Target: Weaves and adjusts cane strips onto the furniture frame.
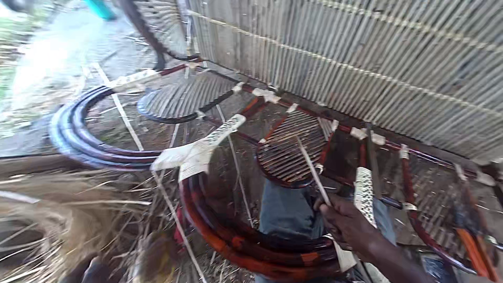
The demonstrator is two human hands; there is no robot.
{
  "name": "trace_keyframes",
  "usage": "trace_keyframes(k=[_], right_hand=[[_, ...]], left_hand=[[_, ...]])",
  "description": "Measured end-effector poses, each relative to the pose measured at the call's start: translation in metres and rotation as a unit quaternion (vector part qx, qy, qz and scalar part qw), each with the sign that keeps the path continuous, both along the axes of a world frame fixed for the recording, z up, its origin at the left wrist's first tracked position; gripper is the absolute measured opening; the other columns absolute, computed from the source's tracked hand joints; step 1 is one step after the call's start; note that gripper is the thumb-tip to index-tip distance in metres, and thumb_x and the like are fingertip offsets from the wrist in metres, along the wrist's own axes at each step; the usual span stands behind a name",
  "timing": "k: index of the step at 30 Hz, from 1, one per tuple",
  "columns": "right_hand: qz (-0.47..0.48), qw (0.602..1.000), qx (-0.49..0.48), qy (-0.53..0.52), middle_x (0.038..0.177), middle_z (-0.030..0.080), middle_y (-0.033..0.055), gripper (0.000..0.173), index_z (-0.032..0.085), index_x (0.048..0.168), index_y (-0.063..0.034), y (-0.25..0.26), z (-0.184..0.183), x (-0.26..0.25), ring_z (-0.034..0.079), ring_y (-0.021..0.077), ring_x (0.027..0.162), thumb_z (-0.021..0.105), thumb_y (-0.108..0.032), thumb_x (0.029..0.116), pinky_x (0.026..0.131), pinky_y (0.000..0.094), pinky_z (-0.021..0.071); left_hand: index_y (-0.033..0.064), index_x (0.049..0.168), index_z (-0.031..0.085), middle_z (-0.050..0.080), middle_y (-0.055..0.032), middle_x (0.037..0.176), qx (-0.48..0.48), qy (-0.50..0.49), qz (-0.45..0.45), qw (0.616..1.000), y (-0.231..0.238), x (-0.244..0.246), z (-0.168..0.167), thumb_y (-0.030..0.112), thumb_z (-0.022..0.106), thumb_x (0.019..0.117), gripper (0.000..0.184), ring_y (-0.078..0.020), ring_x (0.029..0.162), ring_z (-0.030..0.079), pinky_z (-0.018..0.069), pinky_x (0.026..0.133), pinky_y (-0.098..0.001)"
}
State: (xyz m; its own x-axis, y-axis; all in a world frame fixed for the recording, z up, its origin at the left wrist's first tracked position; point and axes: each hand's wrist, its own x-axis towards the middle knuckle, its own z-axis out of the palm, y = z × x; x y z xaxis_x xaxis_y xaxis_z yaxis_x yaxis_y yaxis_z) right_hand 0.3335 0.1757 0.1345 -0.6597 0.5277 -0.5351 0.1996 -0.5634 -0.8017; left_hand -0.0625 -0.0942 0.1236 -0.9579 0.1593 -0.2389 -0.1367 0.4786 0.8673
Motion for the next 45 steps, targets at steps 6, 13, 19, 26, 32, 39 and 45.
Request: trace_keyframes(k=[6, 13, 19, 26, 32, 39, 45], right_hand=[[0.023, 0.999, 0.025, 0.031, 0.061, 0.038, -0.0104, 0.018, 0.058, 0.114, -0.0152, 0.007, 0.022, -0.005, 0.033, 0.0012, 0.042, 0.046, -0.025, 0.1061, 0.038, 0.0188, 0.0305], [0.028, 0.991, 0.055, 0.12, 0.058, 0.039, -0.0104, 0.018, 0.059, 0.115, -0.0147, 0.01, 0.02, -0.006, 0.035, 0.0009, 0.041, 0.048, -0.025, 0.1052, 0.036, 0.0185, 0.0308], [0.055, 0.973, 0.218, -0.054, 0.069, 0.048, -0.0006, 0.031, 0.055, 0.131, -0.0104, 0.004, 0.012, -0.009, 0.047, 0.0127, 0.051, 0.048, -0.025, 0.1046, 0.047, 0.0323, 0.0434], [0.164, 0.935, 0.248, -0.195, 0.087, 0.06, 0.0105, 0.051, 0.035, 0.149, -0.0075, 0.004, 0.04, -0.023, 0.063, 0.0244, 0.075, 0.05, -0.031, 0.1069, 0.073, 0.044, 0.0545], [0.249, 0.903, 0.284, -0.204, 0.104, 0.062, 0.0225, 0.045, 0.033, 0.145, 0.0026, 0.001, 0.036, -0.042, 0.067, 0.0354, 0.096, 0.043, -0.024, 0.1105, 0.088, 0.0489, 0.0543], [0.025, 0.94, 0.289, -0.178, 0.094, 0.063, 0.0089, 0.032, 0.055, 0.132, -0.0076, 0.011, 0.016, -0.01, 0.064, 0.0209, 0.084, 0.047, -0.027, 0.1078, 0.079, 0.0411, 0.0544], [0.036, 0.939, 0.281, -0.195, 0.084, 0.057, 0.0051, 0.029, 0.059, 0.119, -0.009, -0.003, 0.011, 0.002, 0.058, 0.0171, 0.073, 0.045, -0.032, 0.1089, 0.071, 0.0363, 0.0506]], left_hand=[[0.0069, 0.143, 0.049, 0.069, -0.0006, 0.12, 0.293, -0.07, -0.277, 0.912, 0.204, 0.133, 0.03, 0.028, 0.039, 0.1089, 0.041, -0.0152, 0.104, 0.07, 0.0602, 0.09, -0.0394], [0.0088, 0.137, 0.061, 0.073, -0.0115, 0.104, 0.477, -0.309, -0.321, 0.758, 0.298, 0.21, 0.055, 0.019, 0.041, 0.1115, 0.034, -0.0187, 0.082, 0.073, 0.0634, 0.075, -0.0332], [0.008, 0.117, 0.067, 0.063, -0.0006, 0.079, 0.474, -0.353, -0.256, 0.765, 0.307, 0.221, 0.043, 0.021, 0.044, 0.1108, 0.027, -0.0044, 0.055, 0.055, 0.0482, 0.049, -0.0171], [0.0095, 0.108, 0.063, 0.05, 0.006, 0.063, 0.432, -0.385, -0.253, 0.775, 0.325, 0.229, 0.058, 0.024, 0.037, 0.1127, 0.031, 0.0008, 0.042, 0.04, 0.0338, 0.037, -0.0121], [0.0066, 0.104, 0.063, 0.042, 0.0054, 0.06, 0.266, -0.309, -0.455, 0.792, 0.326, 0.227, 0.072, 0.021, 0.039, 0.1121, 0.029, 0.0001, 0.042, 0.033, 0.0289, 0.038, -0.0135], [0.0131, 0.095, 0.063, 0.061, 0.0038, 0.07, 0.465, -0.35, -0.274, 0.766, 0.337, 0.222, 0.04, 0.02, 0.032, 0.113, 0.037, -0.005, 0.054, 0.058, 0.052, 0.051, -0.0188], [0.0094, 0.102, 0.059, 0.069, -0.0032, 0.076, 0.413, -0.432, -0.174, 0.782, 0.328, 0.226, 0.034, 0.014, 0.029, 0.1125, 0.033, -0.0176, 0.07, 0.074, 0.0655, 0.074, -0.0362]])
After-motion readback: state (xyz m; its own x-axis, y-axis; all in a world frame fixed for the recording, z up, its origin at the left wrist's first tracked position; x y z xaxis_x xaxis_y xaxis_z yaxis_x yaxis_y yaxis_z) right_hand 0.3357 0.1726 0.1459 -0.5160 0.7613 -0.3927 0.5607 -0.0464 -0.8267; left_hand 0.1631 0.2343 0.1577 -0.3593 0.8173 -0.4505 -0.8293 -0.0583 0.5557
